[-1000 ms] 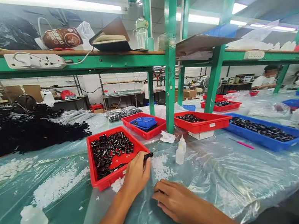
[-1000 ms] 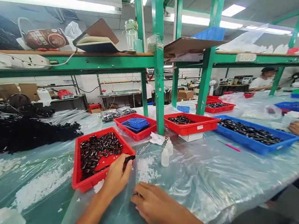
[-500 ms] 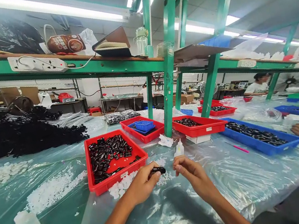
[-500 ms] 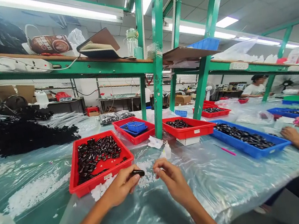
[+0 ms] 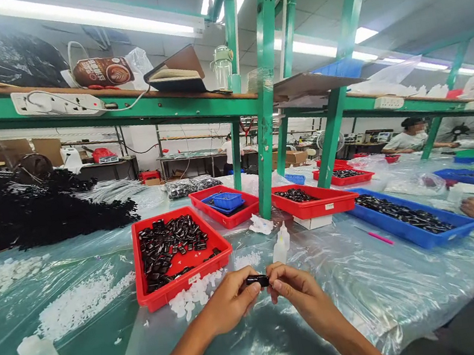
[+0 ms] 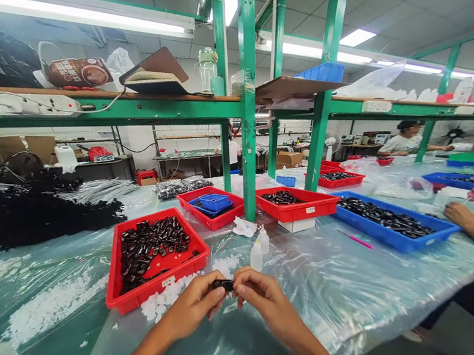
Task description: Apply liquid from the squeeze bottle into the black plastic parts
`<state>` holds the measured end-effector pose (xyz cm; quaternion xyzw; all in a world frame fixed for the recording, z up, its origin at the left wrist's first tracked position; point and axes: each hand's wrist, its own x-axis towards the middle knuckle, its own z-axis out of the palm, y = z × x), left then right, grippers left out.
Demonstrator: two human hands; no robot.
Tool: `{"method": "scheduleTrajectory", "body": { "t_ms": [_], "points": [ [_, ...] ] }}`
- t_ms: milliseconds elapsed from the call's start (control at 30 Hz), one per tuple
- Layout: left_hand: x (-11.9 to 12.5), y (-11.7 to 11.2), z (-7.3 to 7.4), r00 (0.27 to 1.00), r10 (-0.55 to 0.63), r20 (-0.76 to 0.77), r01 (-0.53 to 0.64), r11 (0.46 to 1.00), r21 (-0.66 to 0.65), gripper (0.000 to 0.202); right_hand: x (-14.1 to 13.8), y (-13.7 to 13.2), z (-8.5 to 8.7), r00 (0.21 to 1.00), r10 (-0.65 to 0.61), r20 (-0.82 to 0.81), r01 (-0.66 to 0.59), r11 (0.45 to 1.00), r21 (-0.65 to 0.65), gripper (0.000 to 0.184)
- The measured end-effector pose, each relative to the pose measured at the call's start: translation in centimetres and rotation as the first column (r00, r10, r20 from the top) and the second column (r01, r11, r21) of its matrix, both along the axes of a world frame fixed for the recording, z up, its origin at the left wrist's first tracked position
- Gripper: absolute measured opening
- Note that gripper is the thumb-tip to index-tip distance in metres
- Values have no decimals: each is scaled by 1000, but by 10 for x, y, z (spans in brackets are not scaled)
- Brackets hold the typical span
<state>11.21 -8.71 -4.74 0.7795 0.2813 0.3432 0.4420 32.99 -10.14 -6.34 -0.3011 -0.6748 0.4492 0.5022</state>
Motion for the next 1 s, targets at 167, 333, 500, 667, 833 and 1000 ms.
{"method": "scheduleTrajectory", "body": {
  "t_ms": [167, 333, 500, 667, 833, 1000],
  "points": [
    [0, 0, 0, 1000, -5, -18, 5, 1000, -4, 64, -3, -3, 1, 995, 36, -94, -42, 997, -70, 46],
    [0, -2, 1, 999, -23, -24, 22, 999, -35, 60, -2, -2, -2, 990, 50, -129, -63, 993, -96, 44],
    [2, -2, -2, 998, -54, -13, 53, 997, -64, 61, -3, -2, -6, 989, 50, -142, -66, 991, -113, 44],
    [4, -1, -6, 998, -62, -9, 61, 995, -76, 63, -7, -3, -11, 993, 28, -111, -39, 995, -94, 46],
    [4, -3, -3, 999, -34, -42, 31, 997, -66, 60, -3, -3, -3, 999, -6, 41, 6, 1000, 12, 40],
    [7, -8, 2, 995, 33, -99, -32, 999, 9, 47, 3, -19, 17, 956, -132, 261, 66, 966, 250, 33]
  ]
}}
